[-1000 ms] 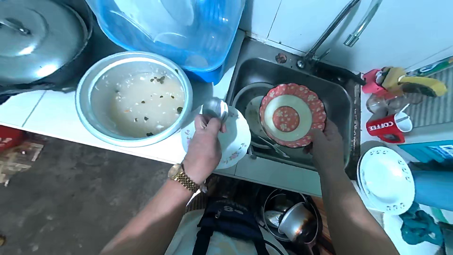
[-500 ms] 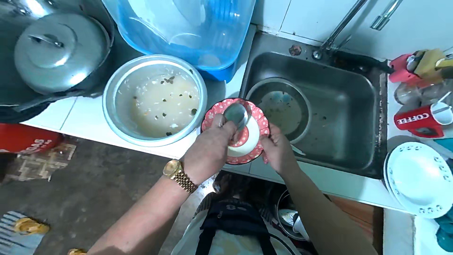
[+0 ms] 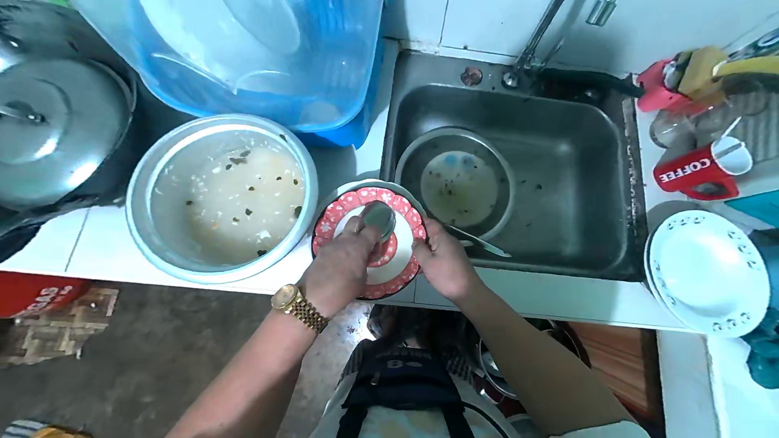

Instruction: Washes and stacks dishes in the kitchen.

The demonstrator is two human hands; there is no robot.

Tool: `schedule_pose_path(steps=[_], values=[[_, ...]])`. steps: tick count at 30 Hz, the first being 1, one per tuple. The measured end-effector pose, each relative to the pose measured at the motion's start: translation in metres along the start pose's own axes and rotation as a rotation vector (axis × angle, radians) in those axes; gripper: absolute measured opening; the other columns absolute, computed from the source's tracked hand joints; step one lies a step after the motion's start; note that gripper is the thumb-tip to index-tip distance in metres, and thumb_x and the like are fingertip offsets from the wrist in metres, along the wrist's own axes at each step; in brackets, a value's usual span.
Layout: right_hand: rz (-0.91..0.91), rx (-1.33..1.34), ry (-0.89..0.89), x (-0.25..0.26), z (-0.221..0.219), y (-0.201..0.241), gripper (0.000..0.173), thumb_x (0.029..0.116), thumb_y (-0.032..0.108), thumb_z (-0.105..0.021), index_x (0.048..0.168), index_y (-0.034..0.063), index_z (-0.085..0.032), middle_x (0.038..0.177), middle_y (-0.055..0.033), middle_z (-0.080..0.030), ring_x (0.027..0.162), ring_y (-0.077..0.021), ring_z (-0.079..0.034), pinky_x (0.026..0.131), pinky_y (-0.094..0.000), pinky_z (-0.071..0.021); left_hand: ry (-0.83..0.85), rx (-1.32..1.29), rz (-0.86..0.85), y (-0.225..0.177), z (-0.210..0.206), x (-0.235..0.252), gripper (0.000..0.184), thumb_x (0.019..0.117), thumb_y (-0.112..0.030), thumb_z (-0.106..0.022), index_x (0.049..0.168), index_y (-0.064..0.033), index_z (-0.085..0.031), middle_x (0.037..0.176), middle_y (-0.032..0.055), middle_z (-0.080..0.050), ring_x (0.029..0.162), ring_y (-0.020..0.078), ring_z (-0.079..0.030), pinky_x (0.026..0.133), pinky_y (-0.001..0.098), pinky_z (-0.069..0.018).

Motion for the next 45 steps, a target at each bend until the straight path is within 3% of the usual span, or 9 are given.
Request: schedule_pose_path(steps=[13,18,21,23,26,32,38,41,45], values=[[-0.029,-0.336,0.026,0.003,0.014,0.010,0.056,0.1024,0.029,-0.061,0.154,0.0222,-0.043,0.115,-0.0111,-0.073,0.104,-0.0296,-0.071,0.089,-0.0565,-0.0570,0.038,0.096,0.039,-0.008,-0.009,0.007,0.028,0.0871,-0.002,-0.074,0.111,-0.0121,-0.064,0.125,0.0145,-0.055,0.094,0.0332,-0.067,0.076,0.0523,-0.0598],[0.046,-0.089,0.032,0.019,0.047,-0.009,0.042,0.1059,0.037,-0.056,0.144,0.0195,-0.057,0.113,-0.0115,-0.071,0.090,-0.0238,-0.070,0.081,-0.0493,-0.0584,-0.011,0.097,0.035,-0.008,-0.013,0.004,0.023,0.0927,-0.002,-0.067,0.114,-0.0105,-0.065,0.131,0.0174,-0.056,0.097,0.0390,-0.068,0.076,0.0572,-0.0593],[-0.065,0.034,-0.201,0.057,0.094,-0.046,0.041,0.1088,0.030,-0.047,0.144,0.0089,-0.052,0.104,-0.0151,-0.066,0.075,-0.0213,-0.065,0.067,-0.0411,-0.0570,-0.106,0.100,-0.003,-0.006,-0.013,-0.003,0.017,0.0974,-0.010,-0.064,0.114,-0.0108,-0.067,0.134,0.0165,-0.058,0.108,0.0389,-0.066,0.085,0.0563,-0.0579],[-0.247,0.042,-0.312,0.084,0.121,-0.083,0.052,0.1076,0.028,-0.049,0.155,0.0104,-0.036,0.127,-0.0219,-0.063,0.099,-0.0332,-0.069,0.083,-0.0524,-0.0588,-0.141,0.082,-0.016,-0.005,-0.012,-0.012,0.019,0.0984,-0.013,-0.063,0.117,-0.0115,-0.068,0.141,0.0158,-0.055,0.122,0.0396,-0.060,0.095,0.0572,-0.0543],[-0.442,0.162,-0.343,0.117,0.132,-0.132,0.068,0.1021,0.021,-0.056,0.161,0.0131,-0.023,0.149,-0.0254,-0.047,0.127,-0.0431,-0.055,0.098,-0.0629,-0.0503,-0.242,0.041,-0.086,-0.003,-0.011,-0.028,0.024,0.0971,-0.017,-0.065,0.120,-0.0109,-0.068,0.146,0.0164,-0.054,0.136,0.0414,-0.050,0.106,0.0595,-0.0464],[-0.546,-0.012,-0.316,0.145,0.122,-0.132,0.077,0.0980,0.012,-0.059,0.162,0.0083,-0.016,0.153,-0.0281,-0.041,0.133,-0.0454,-0.051,0.099,-0.0647,-0.0493,-0.351,-0.022,-0.117,0.004,-0.016,-0.055,0.026,0.0986,-0.026,-0.057,0.119,-0.0165,-0.070,0.150,0.0086,-0.054,0.143,0.0409,-0.043,0.112,0.0593,-0.0412],[-0.502,-0.244,-0.329,0.153,0.114,-0.134,0.085,0.0927,0.002,-0.064,0.162,0.0036,-0.014,0.152,-0.0308,-0.043,0.135,-0.0462,-0.051,0.106,-0.0621,-0.0465,-0.443,-0.054,-0.115,0.009,-0.015,-0.067,0.026,0.0981,-0.026,-0.056,0.117,-0.0166,-0.071,0.147,0.0116,-0.056,0.142,0.0406,-0.045,0.113,0.0569,-0.0409],[-0.514,-0.223,-0.350,0.153,0.114,-0.145,0.081,0.0910,0.003,-0.066,0.159,0.0006,-0.022,0.149,-0.0314,-0.046,0.133,-0.0461,-0.052,0.106,-0.0628,-0.0464,-0.461,-0.081,-0.110,0.013,-0.017,-0.071,0.026,0.0992,-0.026,-0.056,0.118,-0.0169,-0.071,0.149,0.0126,-0.054,0.144,0.0404,-0.042,0.115,0.0566,-0.0396],[-0.538,-0.081,-0.384,0.142,0.118,-0.149,0.065,0.0935,0.007,-0.063,0.151,0.0000,-0.035,0.137,-0.0307,-0.055,0.118,-0.0448,-0.062,0.093,-0.0628,-0.0544,-0.476,-0.116,-0.122,0.016,-0.018,-0.075,0.025,0.1000,-0.026,-0.056,0.118,-0.0193,-0.072,0.150,0.0116,-0.054,0.145,0.0400,-0.041,0.115,0.0556,-0.0399]])
Point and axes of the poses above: each hand's wrist, its own x-axis towards the middle knuckle, its own z-axis out of the back of the hand, y = z × x, the point moved 5 cm from there along x, towards the middle knuckle
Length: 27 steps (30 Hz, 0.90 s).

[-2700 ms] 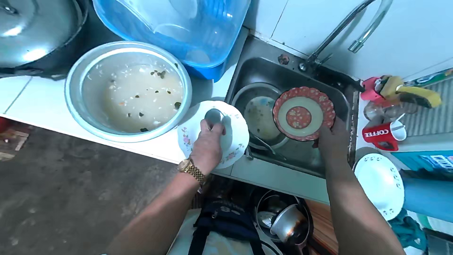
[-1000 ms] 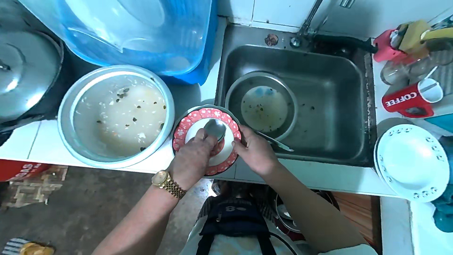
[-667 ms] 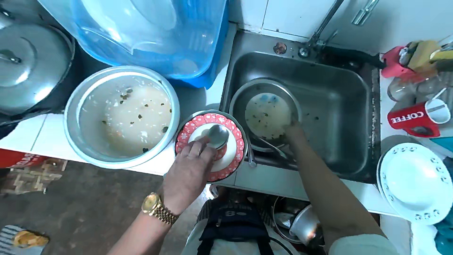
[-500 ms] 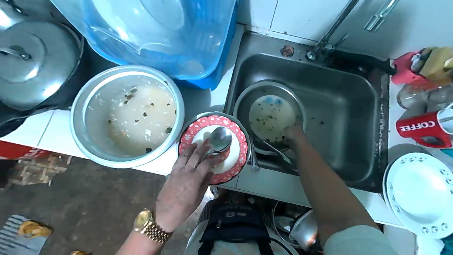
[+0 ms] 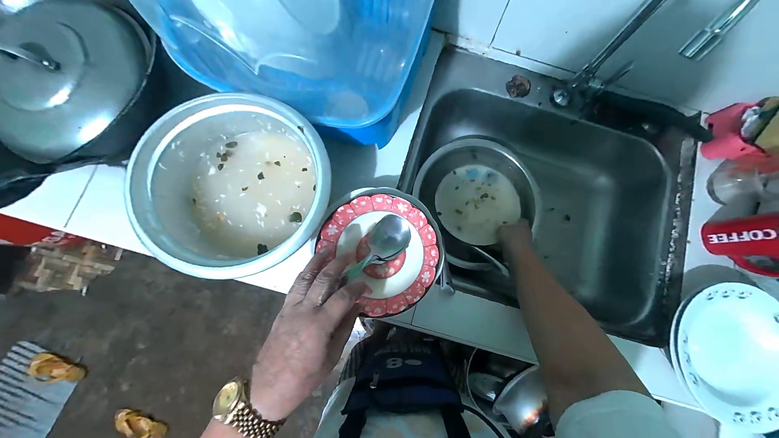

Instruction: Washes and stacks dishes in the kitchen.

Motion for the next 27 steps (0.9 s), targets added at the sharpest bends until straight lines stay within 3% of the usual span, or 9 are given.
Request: schedule_pose_path(steps=[3,7,9,14,21,24,27], values=[[0.004,0.103,0.028,-0.001,0.010,-0.004,0.053,0.0970,0.014,-0.062,0.145,0.0000,-0.044,0.127,-0.0284,-0.061,0.103,-0.0397,-0.070,0.084,-0.0573,-0.0613,0.007,-0.017,-0.015,0.003,0.000,-0.002,0.025,0.0997,-0.026,-0.057,0.119,-0.0178,-0.071,0.150,0.0128,-0.053,0.145,0.0408,-0.041,0.115,0.0566,-0.0392],[0.033,0.158,0.045,-0.015,0.028,0.000,0.048,0.1032,0.017,-0.050,0.146,0.0011,-0.037,0.114,-0.0255,-0.062,0.076,-0.0301,-0.070,0.069,-0.0478,-0.0615,-0.007,-0.031,-0.038,0.008,0.002,-0.006,0.025,0.1008,-0.029,-0.056,0.117,-0.0184,-0.072,0.149,0.0140,-0.054,0.144,0.0413,-0.042,0.114,0.0565,-0.0403],[0.087,0.164,0.018,-0.025,0.040,0.004,0.045,0.1032,0.016,-0.049,0.145,0.0009,-0.039,0.108,-0.0242,-0.063,0.071,-0.0291,-0.068,0.066,-0.0485,-0.0615,-0.009,-0.039,-0.051,0.009,0.003,-0.008,0.025,0.1007,-0.029,-0.056,0.117,-0.0185,-0.072,0.149,0.0138,-0.054,0.144,0.0415,-0.041,0.115,0.0565,-0.0398],[0.224,-0.004,-0.097,-0.050,0.078,0.023,0.048,0.1018,0.019,-0.051,0.145,0.0010,-0.042,0.123,-0.0302,-0.063,0.102,-0.0435,-0.070,0.082,-0.0636,-0.0593,-0.010,-0.048,-0.105,0.005,0.007,-0.010,0.025,0.0998,-0.028,-0.057,0.117,-0.0187,-0.072,0.150,0.0135,-0.053,0.145,0.0412,-0.041,0.115,0.0565,-0.0394],[0.391,-0.486,-0.266,-0.139,0.135,0.073,0.039,0.1039,0.017,-0.050,0.138,-0.0028,-0.051,0.117,-0.0314,-0.066,0.108,-0.0501,-0.066,0.089,-0.0685,-0.0514,-0.037,-0.052,-0.175,-0.005,0.022,-0.012,0.027,0.0997,-0.030,-0.054,0.118,-0.0200,-0.072,0.149,0.0124,-0.055,0.145,0.0420,-0.040,0.116,0.0571,-0.0381],[0.403,-0.382,-0.313,-0.152,0.154,0.066,0.039,0.1035,0.016,-0.049,0.138,-0.0017,-0.050,0.117,-0.0307,-0.066,0.106,-0.0485,-0.067,0.087,-0.0671,-0.0528,-0.050,-0.060,-0.217,-0.010,0.030,-0.010,0.026,0.0995,-0.030,-0.054,0.115,-0.0193,-0.072,0.149,0.0138,-0.054,0.145,0.0423,-0.039,0.116,0.0563,-0.0378],[0.340,0.038,-0.275,-0.142,0.169,0.030,0.043,0.1043,0.019,-0.049,0.143,0.0021,-0.047,0.121,-0.0252,-0.066,0.099,-0.0371,-0.072,0.082,-0.0573,-0.0606,-0.030,-0.071,-0.263,-0.016,0.036,-0.005,0.026,0.0997,-0.030,-0.054,0.115,-0.0167,-0.071,0.151,0.0181,-0.051,0.146,0.0447,-0.036,0.117,0.0585,-0.0357]])
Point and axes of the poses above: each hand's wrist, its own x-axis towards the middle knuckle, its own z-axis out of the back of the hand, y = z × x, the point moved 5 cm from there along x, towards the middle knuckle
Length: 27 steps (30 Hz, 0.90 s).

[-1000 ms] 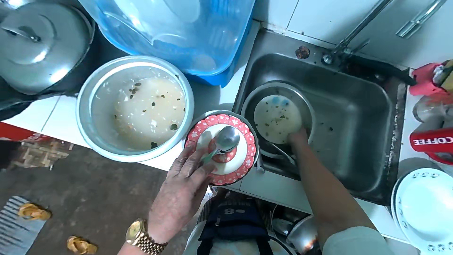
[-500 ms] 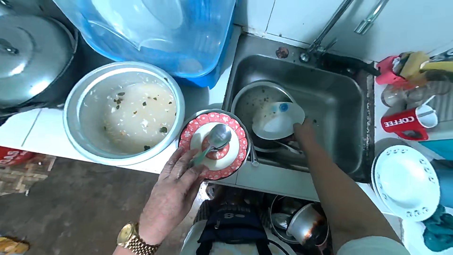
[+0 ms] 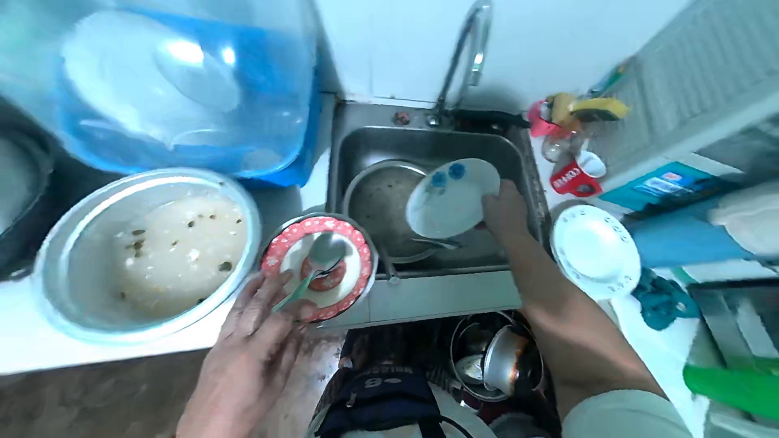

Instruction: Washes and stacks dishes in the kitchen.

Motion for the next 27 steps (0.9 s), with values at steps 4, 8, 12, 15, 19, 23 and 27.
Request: schedule_pose_path(steps=[4,8,12,15,19,23,27], values=[[-0.092,0.642,-0.102,-0.023,0.019,-0.061,0.040,0.1067,0.017,-0.043,0.145,0.0034,-0.045,0.119,-0.0204,-0.067,0.091,-0.0291,-0.074,0.074,-0.0475,-0.0649,0.111,-0.043,-0.045,-0.008,0.002,0.019,0.027,0.0980,-0.024,-0.058,0.116,-0.0084,-0.070,0.153,0.0261,-0.044,0.148,0.0488,-0.031,0.120,0.0598,-0.0294],[-0.089,0.864,-0.343,-0.064,0.066,-0.111,0.038,0.1088,0.021,-0.043,0.144,0.0072,-0.043,0.115,-0.0132,-0.065,0.087,-0.0225,-0.070,0.073,-0.0428,-0.0626,0.149,-0.060,-0.077,-0.019,-0.006,0.038,0.028,0.0989,-0.025,-0.057,0.118,-0.0076,-0.070,0.154,0.0273,-0.043,0.148,0.0481,-0.030,0.120,0.0581,-0.0297],[-0.132,0.909,-0.628,-0.077,0.115,-0.177,0.031,0.1085,0.017,-0.044,0.137,0.0051,-0.045,0.097,-0.0104,-0.066,0.067,-0.0188,-0.068,0.062,-0.0384,-0.0619,0.157,-0.082,-0.148,-0.035,-0.022,0.056,0.027,0.1008,-0.026,-0.058,0.116,-0.0070,-0.071,0.152,0.0273,-0.046,0.148,0.0465,-0.033,0.120,0.0576,-0.0299],[-0.234,0.933,-0.740,-0.078,0.132,-0.214,0.029,0.1087,0.014,-0.043,0.136,0.0034,-0.043,0.095,-0.0131,-0.066,0.065,-0.0207,-0.069,0.059,-0.0386,-0.0624,0.192,-0.105,-0.183,-0.046,-0.036,0.066,0.026,0.1012,-0.025,-0.057,0.115,-0.0070,-0.070,0.152,0.0284,-0.045,0.147,0.0464,-0.034,0.120,0.0578,-0.0302],[-0.338,0.913,-0.763,-0.071,0.132,-0.243,0.030,0.1099,0.014,-0.042,0.138,0.0036,-0.042,0.095,-0.0143,-0.065,0.062,-0.0207,-0.069,0.058,-0.0381,-0.0631,0.227,-0.117,-0.185,-0.056,-0.047,0.077,0.025,0.0979,-0.019,-0.058,0.115,-0.0060,-0.070,0.153,0.0285,-0.044,0.147,0.0476,-0.033,0.120,0.0581,-0.0300],[-0.390,0.885,-0.759,-0.065,0.129,-0.257,0.026,0.1093,0.015,-0.043,0.133,0.0040,-0.044,0.088,-0.0118,-0.064,0.059,-0.0188,-0.066,0.056,-0.0364,-0.0615,0.237,-0.105,-0.166,-0.060,-0.051,0.083,0.024,0.0966,-0.018,-0.059,0.115,-0.0070,-0.070,0.153,0.0283,-0.044,0.148,0.0472,-0.032,0.120,0.0568,-0.0307],[-0.450,0.840,-0.732,-0.063,0.131,-0.265,0.026,0.1085,0.016,-0.045,0.132,0.0044,-0.045,0.082,-0.0095,-0.060,0.055,-0.0169,-0.062,0.055,-0.0354,-0.0601,0.221,-0.091,-0.132,-0.061,-0.054,0.084,0.024,0.0973,-0.021,-0.058,0.113,-0.0081,-0.071,0.152,0.0275,-0.045,0.147,0.0450,-0.035,0.118,0.0562,-0.0338]])
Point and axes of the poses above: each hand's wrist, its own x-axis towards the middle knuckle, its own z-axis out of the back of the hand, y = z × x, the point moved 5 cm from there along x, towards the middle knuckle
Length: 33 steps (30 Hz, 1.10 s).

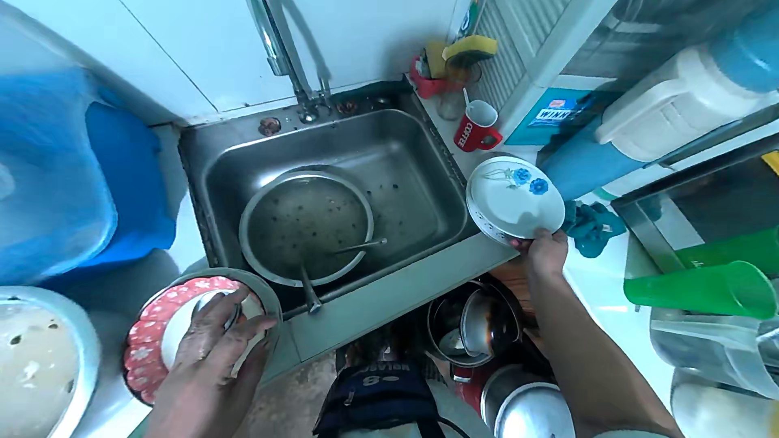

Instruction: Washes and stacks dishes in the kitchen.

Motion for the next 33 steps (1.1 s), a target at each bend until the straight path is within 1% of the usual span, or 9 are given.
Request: schedule_pose_path(steps=[3,6,10,16,21,25,28,30,33], values=[[-0.029,-0.072,0.007,0.003,0.001,0.002,0.023,0.1077,0.015,-0.047,0.128,0.0051,-0.045,0.075,-0.0071,-0.056,0.050,-0.0155,-0.058,0.052,-0.0352,-0.0591,-0.010,-0.002,0.014,0.002,-0.001,-0.002,0.023,0.0980,-0.021,-0.058,0.113,-0.0080,-0.070,0.152,0.0273,-0.045,0.147,0.0445,-0.035,0.119,0.0558,-0.0323],[-0.039,-0.241,0.026,0.008,0.006,0.003,0.033,0.1058,0.018,-0.051,0.135,0.0060,-0.044,0.080,-0.0097,-0.058,0.051,-0.0168,-0.058,0.053,-0.0371,-0.0584,-0.016,-0.015,0.012,0.007,-0.002,-0.005,0.023,0.0984,-0.020,-0.059,0.113,-0.0073,-0.070,0.151,0.0281,-0.046,0.147,0.0456,-0.034,0.120,0.0570,-0.0307],[-0.017,-0.483,0.058,0.016,0.014,0.003,0.055,0.1023,0.022,-0.058,0.151,0.0102,-0.038,0.115,-0.0222,-0.063,0.073,-0.0295,-0.065,0.064,-0.0501,-0.0582,-0.017,-0.028,0.023,0.014,0.001,-0.012,0.024,0.0980,-0.019,-0.059,0.116,-0.0070,-0.070,0.153,0.0293,-0.042,0.148,0.0442,-0.033,0.121,0.0552,-0.0310],[-0.003,-0.761,0.079,0.024,0.016,0.008,0.052,0.1023,0.030,-0.061,0.145,0.0037,-0.046,0.115,-0.0253,-0.066,0.089,-0.0376,-0.069,0.078,-0.0572,-0.0571,-0.019,-0.032,0.027,0.014,0.007,-0.022,0.025,0.0995,-0.021,-0.059,0.117,-0.0070,-0.070,0.154,0.0294,-0.041,0.141,0.0411,-0.044,0.114,0.0504,-0.0401],[0.000,-0.876,0.064,0.031,0.016,0.008,0.051,0.1007,0.031,-0.064,0.142,0.0042,-0.051,0.115,-0.0251,-0.067,0.093,-0.0402,-0.068,0.082,-0.0601,-0.0550,0.006,-0.042,0.045,0.018,0.014,-0.033,0.024,0.1005,-0.018,-0.059,0.119,-0.0068,-0.069,0.155,0.0302,-0.039,0.143,0.0390,-0.043,0.114,0.0481,-0.0410],[0.039,-0.977,0.085,0.024,0.018,0.017,0.059,0.0999,0.035,-0.063,0.146,0.0014,-0.049,0.129,-0.0300,-0.061,0.110,-0.0461,-0.065,0.091,-0.0647,-0.0525,-0.078,0.030,0.095,0.023,0.025,-0.047,0.027,0.1005,-0.026,-0.056,0.120,-0.0134,-0.070,0.153,0.0224,-0.046,0.135,0.0337,-0.053,0.107,0.0464,-0.0479],[0.153,-0.951,0.053,0.001,0.008,0.020,0.064,0.1001,0.030,-0.061,0.153,0.0002,-0.039,0.139,-0.0315,-0.055,0.123,-0.0462,-0.059,0.101,-0.0642,-0.0479,-0.145,0.056,0.142,0.035,0.039,-0.070,0.027,0.1006,-0.029,-0.056,0.118,-0.0150,-0.071,0.151,0.0179,-0.050,0.130,0.0287,-0.058,0.103,0.0424,-0.0519],[0.277,-0.879,0.009,-0.016,0.002,0.036,0.061,0.1025,0.023,-0.056,0.155,-0.0002,-0.035,0.139,-0.0323,-0.055,0.127,-0.0467,-0.057,0.106,-0.0625,-0.0452,-0.133,-0.004,0.124,0.046,0.045,-0.083,0.027,0.1019,-0.027,-0.057,0.119,-0.0097,-0.069,0.152,0.0221,-0.047,0.138,0.0312,-0.050,0.111,0.0436,-0.0456],[0.423,-0.835,0.062,-0.011,-0.004,0.052,0.048,0.1050,0.019,-0.051,0.148,-0.0008,-0.044,0.127,-0.0326,-0.061,0.114,-0.0488,-0.062,0.098,-0.0652,-0.0486,-0.114,-0.054,0.107,0.053,0.052,-0.095,0.025,0.1009,-0.015,-0.058,0.115,0.0036,-0.067,0.149,0.0356,-0.043,0.139,0.0409,-0.047,0.113,0.0457,-0.0434]])
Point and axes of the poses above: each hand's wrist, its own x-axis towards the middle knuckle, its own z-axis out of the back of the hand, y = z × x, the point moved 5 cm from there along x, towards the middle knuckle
